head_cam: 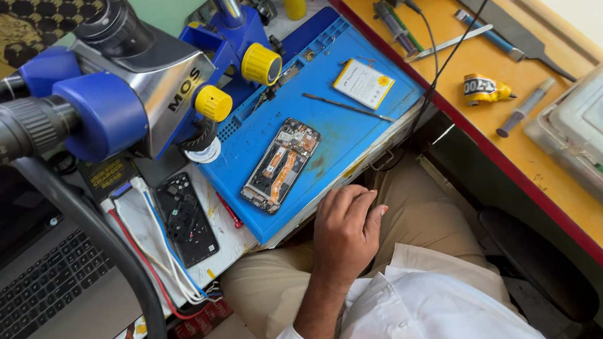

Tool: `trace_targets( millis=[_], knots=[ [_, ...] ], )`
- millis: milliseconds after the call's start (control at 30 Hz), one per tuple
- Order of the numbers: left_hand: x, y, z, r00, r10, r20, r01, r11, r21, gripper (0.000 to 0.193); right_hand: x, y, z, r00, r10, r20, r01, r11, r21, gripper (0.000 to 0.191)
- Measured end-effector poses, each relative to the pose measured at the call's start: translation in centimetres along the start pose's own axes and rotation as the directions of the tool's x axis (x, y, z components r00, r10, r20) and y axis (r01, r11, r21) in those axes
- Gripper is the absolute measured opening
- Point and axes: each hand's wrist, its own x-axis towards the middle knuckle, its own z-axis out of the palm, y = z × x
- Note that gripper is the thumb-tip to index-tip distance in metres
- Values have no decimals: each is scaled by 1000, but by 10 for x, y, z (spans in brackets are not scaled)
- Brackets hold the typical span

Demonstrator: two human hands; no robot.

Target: The person removes a battery from a disassembled smartphone, then applies a small amount of liquid from a yellow bottle onto a connector and uses a blue-handled tool to work on the phone's internal components. The person handles the phone, battery, and tools throughout the clip.

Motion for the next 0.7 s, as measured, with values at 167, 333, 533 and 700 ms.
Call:
trace_targets(
  millis=[167,333,533,700],
  knots=[
    [-11,12,-8,999,32,26,-31,999,-44,16,1,-70,-19,986,-149,-75,155,984,86,21],
    [-38,18,-16,996,10,92,-3,997,-80,12,35,-149,8,948,-304,-99,314,943,107,18],
    [-97,8,-54,996,-70,48,74,995,-72,18,115,-204,46,966,-242,-93,244,970,9,16],
    [-134,-45,-89,939,-344,6,344,937,-67,19,131,-199,57,988,-83,-128,86,996,21,13]
  ],
)
